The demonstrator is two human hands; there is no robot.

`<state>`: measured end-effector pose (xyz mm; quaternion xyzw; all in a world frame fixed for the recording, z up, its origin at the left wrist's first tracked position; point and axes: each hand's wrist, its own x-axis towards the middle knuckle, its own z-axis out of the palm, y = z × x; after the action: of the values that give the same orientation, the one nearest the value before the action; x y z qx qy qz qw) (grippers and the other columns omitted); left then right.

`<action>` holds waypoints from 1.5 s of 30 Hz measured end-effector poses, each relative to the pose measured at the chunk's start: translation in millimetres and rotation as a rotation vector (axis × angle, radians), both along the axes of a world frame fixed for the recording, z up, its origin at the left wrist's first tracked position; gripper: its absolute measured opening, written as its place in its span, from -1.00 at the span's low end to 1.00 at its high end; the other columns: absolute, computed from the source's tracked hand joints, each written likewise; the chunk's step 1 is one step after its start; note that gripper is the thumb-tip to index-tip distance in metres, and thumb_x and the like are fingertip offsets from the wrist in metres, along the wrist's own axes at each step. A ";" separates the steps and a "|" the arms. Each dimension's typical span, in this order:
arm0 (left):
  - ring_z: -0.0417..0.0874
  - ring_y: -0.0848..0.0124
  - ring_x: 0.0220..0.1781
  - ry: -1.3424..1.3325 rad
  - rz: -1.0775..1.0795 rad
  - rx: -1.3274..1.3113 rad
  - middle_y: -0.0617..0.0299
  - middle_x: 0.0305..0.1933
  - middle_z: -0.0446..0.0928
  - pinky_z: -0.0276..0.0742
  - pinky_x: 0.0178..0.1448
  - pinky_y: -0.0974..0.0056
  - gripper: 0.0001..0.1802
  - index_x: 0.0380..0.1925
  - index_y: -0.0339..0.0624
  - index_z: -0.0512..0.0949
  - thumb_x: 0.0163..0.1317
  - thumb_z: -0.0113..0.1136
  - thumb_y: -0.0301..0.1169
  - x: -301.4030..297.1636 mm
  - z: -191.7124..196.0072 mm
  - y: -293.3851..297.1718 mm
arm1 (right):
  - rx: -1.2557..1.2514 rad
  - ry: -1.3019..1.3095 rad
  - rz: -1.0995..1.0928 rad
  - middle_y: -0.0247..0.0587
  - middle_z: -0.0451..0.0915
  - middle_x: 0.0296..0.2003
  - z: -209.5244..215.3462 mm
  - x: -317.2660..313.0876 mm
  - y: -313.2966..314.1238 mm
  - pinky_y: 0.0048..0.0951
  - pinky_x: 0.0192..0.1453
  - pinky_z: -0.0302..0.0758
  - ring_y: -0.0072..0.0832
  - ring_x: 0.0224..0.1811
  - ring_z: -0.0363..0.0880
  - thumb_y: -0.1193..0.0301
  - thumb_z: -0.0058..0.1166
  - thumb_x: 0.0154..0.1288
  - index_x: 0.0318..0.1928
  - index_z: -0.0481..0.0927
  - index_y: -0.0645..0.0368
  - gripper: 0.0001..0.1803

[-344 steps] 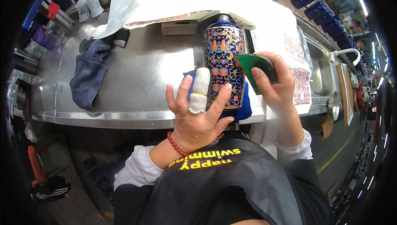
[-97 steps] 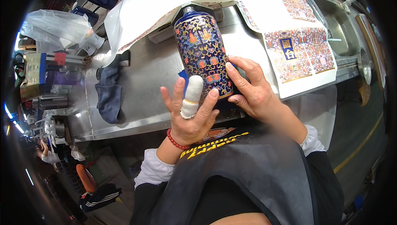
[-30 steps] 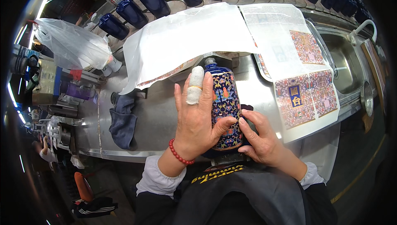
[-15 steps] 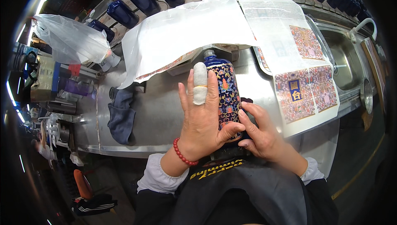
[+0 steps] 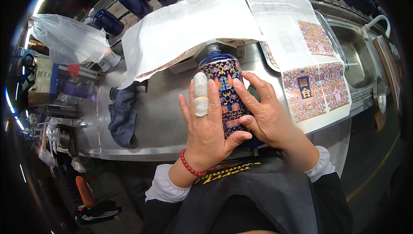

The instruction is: The person applies a decorative sticker to a blue ceramic bottle using a green squeegee tool. They smooth the sticker onto the bottle surface, rotate the bottle to align the design, and press the edges to secure the sticker in place.

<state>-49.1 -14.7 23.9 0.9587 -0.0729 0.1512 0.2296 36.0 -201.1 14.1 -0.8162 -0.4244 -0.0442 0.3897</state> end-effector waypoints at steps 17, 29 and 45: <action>0.06 -0.35 0.59 -0.031 -0.029 0.077 -0.37 0.55 0.11 -0.25 0.54 -0.51 0.36 0.55 -0.45 0.05 0.12 0.02 0.55 4.8 9.3 2.6 | 0.014 -0.017 0.003 0.17 0.28 0.36 7.2 1.1 2.3 0.03 0.40 0.34 0.12 0.31 0.34 0.23 0.35 0.18 0.47 0.41 0.09 -0.18; -0.16 -0.32 0.67 -0.068 -0.110 -0.084 -0.26 0.63 0.04 -0.44 0.59 -0.42 0.35 0.58 -0.46 -0.04 0.21 -0.21 0.59 4.5 8.2 -11.9 | 0.166 0.100 0.007 0.19 0.26 0.43 -8.6 2.3 -0.7 0.01 0.42 0.35 0.15 0.36 0.32 -0.01 0.02 0.53 0.53 0.23 0.24 -0.21; -0.15 -0.36 0.65 -0.001 0.043 0.113 -0.31 0.56 0.13 -0.43 0.53 -0.52 0.31 0.54 -0.47 0.09 0.22 -0.17 0.57 -11.6 1.0 -10.1 | 0.035 -0.054 0.012 0.25 0.24 0.41 -3.2 -2.7 -0.6 0.06 0.43 0.30 0.18 0.33 0.32 0.11 0.20 0.38 0.45 0.39 0.21 -0.26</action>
<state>-60.6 -24.9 24.9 0.9714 -0.0610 0.1522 0.1717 33.4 -201.7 10.9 -0.8051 -0.4387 -0.0714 0.3928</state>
